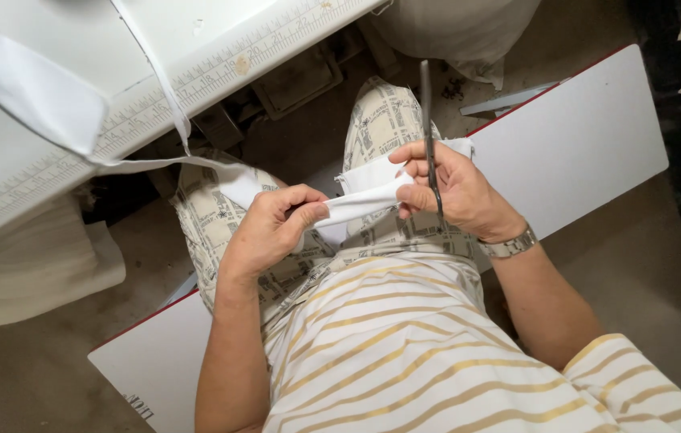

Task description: Cutting white fabric strips into smaller pieces using scissors

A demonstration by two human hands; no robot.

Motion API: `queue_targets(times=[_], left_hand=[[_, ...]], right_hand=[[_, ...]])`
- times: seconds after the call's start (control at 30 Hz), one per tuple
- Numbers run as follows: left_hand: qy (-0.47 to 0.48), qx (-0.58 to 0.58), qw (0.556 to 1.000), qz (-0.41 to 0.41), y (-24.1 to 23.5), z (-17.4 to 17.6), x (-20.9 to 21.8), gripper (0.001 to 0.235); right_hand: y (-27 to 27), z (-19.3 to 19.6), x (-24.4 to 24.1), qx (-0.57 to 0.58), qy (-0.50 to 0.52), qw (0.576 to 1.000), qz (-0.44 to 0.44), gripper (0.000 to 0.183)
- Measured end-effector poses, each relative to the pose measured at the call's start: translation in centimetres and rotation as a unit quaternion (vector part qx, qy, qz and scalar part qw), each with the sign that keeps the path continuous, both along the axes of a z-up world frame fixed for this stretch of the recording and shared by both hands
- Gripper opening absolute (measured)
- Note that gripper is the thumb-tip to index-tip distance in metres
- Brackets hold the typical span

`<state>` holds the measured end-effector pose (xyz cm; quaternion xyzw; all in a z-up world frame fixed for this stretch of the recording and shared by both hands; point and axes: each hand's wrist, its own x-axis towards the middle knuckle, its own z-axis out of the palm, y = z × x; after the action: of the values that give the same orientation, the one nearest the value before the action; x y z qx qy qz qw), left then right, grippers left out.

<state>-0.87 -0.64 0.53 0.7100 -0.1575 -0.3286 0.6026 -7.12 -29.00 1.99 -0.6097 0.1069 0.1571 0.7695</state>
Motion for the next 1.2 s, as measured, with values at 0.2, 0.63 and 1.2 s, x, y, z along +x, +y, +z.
queue_targets(times=[0.2,0.63,1.2], left_hand=[[0.020,0.011,0.999,-0.043,-0.1,1.1,0.4,0.013],[0.039,0.126,0.989,-0.061,-2.1,-9.1,1.8,0.013],[-0.153,0.234,0.959,-0.051,-4.2,-12.4,0.9,0.022]], right_hand=[[-3.1,0.2,-1.6,-0.168,-0.025,0.985,0.044,0.018],[-12.1,-8.4,-2.9,-0.256,-0.011,0.943,-0.211,0.022],[-11.7,-13.1,-4.2,-0.365,0.073,0.893,-0.254,0.016]])
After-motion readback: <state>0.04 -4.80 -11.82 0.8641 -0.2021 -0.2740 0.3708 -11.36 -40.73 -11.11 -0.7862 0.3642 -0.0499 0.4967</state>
